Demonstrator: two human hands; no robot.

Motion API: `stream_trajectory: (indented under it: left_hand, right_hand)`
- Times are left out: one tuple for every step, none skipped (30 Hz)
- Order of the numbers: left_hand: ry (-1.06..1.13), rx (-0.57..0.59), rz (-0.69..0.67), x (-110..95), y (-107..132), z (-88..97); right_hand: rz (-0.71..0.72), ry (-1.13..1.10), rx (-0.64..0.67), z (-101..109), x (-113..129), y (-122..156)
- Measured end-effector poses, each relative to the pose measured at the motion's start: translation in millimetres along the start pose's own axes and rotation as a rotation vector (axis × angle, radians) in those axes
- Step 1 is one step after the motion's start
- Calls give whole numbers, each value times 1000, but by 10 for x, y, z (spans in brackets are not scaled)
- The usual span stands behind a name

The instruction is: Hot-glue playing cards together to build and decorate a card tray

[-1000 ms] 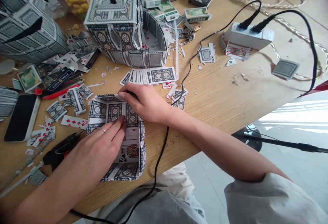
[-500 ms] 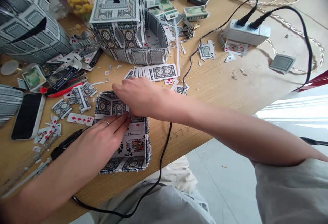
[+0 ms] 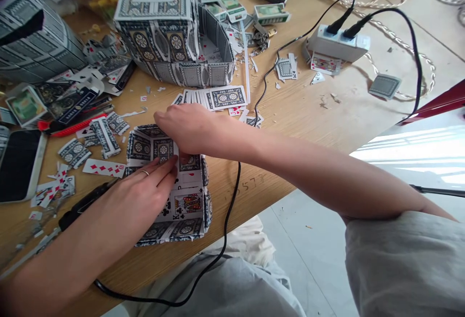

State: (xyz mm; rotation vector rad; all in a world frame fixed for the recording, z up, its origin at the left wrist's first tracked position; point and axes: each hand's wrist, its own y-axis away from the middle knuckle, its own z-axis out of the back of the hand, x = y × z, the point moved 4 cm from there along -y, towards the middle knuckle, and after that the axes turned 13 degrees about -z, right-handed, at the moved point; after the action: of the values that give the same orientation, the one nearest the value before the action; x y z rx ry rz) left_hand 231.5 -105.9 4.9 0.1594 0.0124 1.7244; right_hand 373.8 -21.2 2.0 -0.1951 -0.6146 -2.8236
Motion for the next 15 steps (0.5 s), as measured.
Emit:
stream_trajectory:
  left_hand:
    - [-3, -16, -5, 5, 3, 9]
    - [-1, -29, -9, 10, 6, 17]
    - [4, -37, -12, 14, 9, 26]
    - [10, -37, -10, 19, 10, 33]
    - [17, -30, -3, 23, 9, 38]
    - [24, -19, 7, 27, 4, 43]
    - [30, -13, 18, 30, -6, 50]
    - [36, -11, 32, 33, -22, 58]
    - [41, -16, 46, 36, -41, 68]
    - [46, -22, 60, 40, -64, 75]
    - [47, -26, 72, 42, -89, 81]
    - [43, -28, 82, 45, -113, 84]
    - [34, -30, 90, 47, -135, 85]
    - [23, -34, 94, 47, -153, 84]
    - [12, -41, 93, 44, -167, 82]
  right_hand:
    - [0, -4, 1, -3, -2, -2]
    - [-1, -8, 2, -6, -6, -6]
    - [-1, -10, 4, -10, -10, -10]
    - [1, -13, 6, -14, -14, -15]
    - [4, -15, 8, -19, -18, -19]
    - [8, -18, 10, -22, -21, -22]
    - [13, -20, 11, -25, -22, -22]
    - [20, -23, 12, -26, -23, -21]
    - [26, -26, 11, -26, -22, -18]
    - [31, -29, 9, -26, -22, -13]
    - [36, -31, 7, -24, -22, -7]
    - [41, -33, 4, -21, -22, -1]
    - [47, -33, -1, -17, -23, 6]
    - [52, -32, -5, -10, -25, 12]
    - [54, -27, -9, -2, -30, 17]
